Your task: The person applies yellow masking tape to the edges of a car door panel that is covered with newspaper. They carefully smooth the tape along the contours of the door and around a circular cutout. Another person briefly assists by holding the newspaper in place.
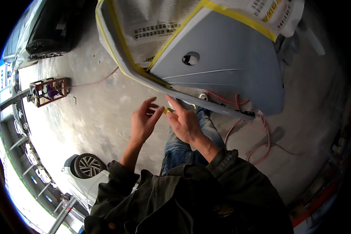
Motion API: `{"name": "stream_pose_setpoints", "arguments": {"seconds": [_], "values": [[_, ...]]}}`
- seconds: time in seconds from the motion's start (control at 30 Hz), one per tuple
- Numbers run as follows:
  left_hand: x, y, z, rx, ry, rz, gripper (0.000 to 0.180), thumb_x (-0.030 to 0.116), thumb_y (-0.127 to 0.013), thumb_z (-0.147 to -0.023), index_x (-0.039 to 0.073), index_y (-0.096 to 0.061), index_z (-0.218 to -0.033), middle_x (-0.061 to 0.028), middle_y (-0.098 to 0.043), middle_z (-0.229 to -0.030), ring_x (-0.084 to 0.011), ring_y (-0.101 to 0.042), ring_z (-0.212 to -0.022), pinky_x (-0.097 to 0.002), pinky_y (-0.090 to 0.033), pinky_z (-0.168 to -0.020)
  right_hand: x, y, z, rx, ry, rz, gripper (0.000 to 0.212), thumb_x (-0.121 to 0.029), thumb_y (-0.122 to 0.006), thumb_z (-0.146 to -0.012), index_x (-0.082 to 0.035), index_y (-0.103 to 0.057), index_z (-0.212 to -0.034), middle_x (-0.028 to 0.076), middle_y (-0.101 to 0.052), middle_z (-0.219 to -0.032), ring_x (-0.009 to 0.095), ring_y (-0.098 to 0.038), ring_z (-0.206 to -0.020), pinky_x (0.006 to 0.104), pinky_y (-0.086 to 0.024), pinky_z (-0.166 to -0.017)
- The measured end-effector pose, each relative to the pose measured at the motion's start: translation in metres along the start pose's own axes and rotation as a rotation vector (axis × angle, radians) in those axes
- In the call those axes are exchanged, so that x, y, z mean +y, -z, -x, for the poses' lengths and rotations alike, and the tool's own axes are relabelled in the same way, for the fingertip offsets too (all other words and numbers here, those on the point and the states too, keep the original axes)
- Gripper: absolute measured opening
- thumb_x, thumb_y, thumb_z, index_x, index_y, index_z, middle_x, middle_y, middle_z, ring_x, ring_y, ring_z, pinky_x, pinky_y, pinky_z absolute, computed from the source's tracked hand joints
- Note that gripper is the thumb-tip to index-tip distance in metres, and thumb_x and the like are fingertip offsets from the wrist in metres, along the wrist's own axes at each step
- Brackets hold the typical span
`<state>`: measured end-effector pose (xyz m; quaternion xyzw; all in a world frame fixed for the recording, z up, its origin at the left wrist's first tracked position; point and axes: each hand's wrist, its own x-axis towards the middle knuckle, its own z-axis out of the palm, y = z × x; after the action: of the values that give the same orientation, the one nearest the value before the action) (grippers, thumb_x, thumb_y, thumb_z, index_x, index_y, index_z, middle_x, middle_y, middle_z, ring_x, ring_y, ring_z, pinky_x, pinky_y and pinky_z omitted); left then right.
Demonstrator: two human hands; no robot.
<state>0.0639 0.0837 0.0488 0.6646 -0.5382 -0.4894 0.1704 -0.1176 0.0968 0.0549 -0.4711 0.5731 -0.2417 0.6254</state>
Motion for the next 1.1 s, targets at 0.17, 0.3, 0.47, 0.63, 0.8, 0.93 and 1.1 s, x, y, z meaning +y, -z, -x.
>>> {"name": "stream_pose_setpoints", "arguments": {"seconds": [0.17,0.3,0.47,0.63,0.8,0.93,1.1], "values": [[0.014,-0.013,-0.021,0.191,-0.228,-0.396,0.047,0.020,-0.069,-0.089,0.009,-0.055,-0.132,-0.0201,-0.052,-0.145,-0.0338,-0.072,-0.085,-0.0410,-0.058,-0.069,0.013,-0.001,0.000,0.080,0.008,-0.015,0.044,-0.017,-0.056,-0.097,-0.005,-0.053,-0.139,0.015,-0.066,-0.071,0.027,-0.065,-0.062,0.0381,-0.048,-0.063],[0.026,-0.033,-0.036,0.189,-0.204,-0.115,0.059,0.015,-0.068,-0.089,0.001,-0.043,-0.141,-0.0336,-0.030,-0.156,-0.0295,-0.073,-0.083,-0.0412,-0.057,-0.076,0.014,0.006,0.000,0.092,0.026,0.008,0.036,-0.015,-0.056,-0.097,-0.004,-0.058,-0.131,0.013,-0.064,-0.067,0.023,-0.061,-0.058,0.0365,-0.046,-0.060],[0.029,-0.058,-0.053,0.302,-0.206,0.171,0.063,0.012,-0.066,-0.090,-0.005,-0.035,-0.143,-0.0397,-0.016,-0.157,-0.0323,-0.073,-0.090,-0.0398,-0.057,-0.083,0.009,0.013,0.006,0.122,-0.019,-0.028,0.032,-0.015,-0.056,-0.098,-0.003,-0.061,-0.127,0.007,-0.059,-0.062,0.013,-0.054,-0.054,0.0317,-0.043,-0.055],[0.032,-0.066,-0.056,0.274,-0.106,0.384,0.065,0.008,-0.064,-0.092,-0.005,-0.029,-0.145,-0.0320,-0.007,-0.161,-0.0281,-0.068,-0.100,-0.0350,-0.060,-0.076,-0.001,0.030,0.012,0.126,-0.034,-0.042,0.033,-0.014,-0.054,-0.098,-0.001,-0.059,-0.128,0.002,-0.057,-0.060,0.008,-0.050,-0.054,0.0277,-0.041,-0.054],[0.027,-0.075,-0.054,0.319,-0.110,0.367,0.069,0.007,-0.064,-0.093,-0.002,-0.024,-0.149,-0.0264,-0.007,-0.162,-0.0264,-0.067,-0.100,-0.0333,-0.062,-0.071,-0.007,0.035,0.013,0.115,-0.030,-0.035,0.039,-0.012,-0.052,-0.098,0.000,-0.054,-0.135,0.001,-0.055,-0.060,0.008,-0.049,-0.054,0.0266,-0.041,-0.055],[0.043,-0.068,-0.047,0.235,0.194,0.749,0.066,0.011,-0.066,-0.093,-0.002,-0.032,-0.147,-0.0216,-0.039,-0.149,-0.0229,-0.069,-0.096,-0.0326,-0.061,-0.072,-0.002,0.041,0.012,0.129,-0.005,-0.025,0.046,-0.011,-0.050,-0.097,-0.001,-0.048,-0.141,0.001,-0.055,-0.060,0.008,-0.050,-0.055,0.0269,-0.043,-0.057],[0.021,-0.051,-0.009,-0.031,0.253,0.707,0.044,0.025,-0.075,-0.091,-0.005,-0.065,-0.122,-0.0138,-0.073,-0.104,-0.0138,-0.069,-0.088,-0.0301,-0.057,-0.074,-0.021,0.052,0.015,0.028,0.073,0.115,0.055,-0.013,-0.048,-0.095,-0.002,-0.041,-0.147,0.006,-0.058,-0.061,0.014,-0.055,-0.057,0.0316,-0.046,-0.059]]}}
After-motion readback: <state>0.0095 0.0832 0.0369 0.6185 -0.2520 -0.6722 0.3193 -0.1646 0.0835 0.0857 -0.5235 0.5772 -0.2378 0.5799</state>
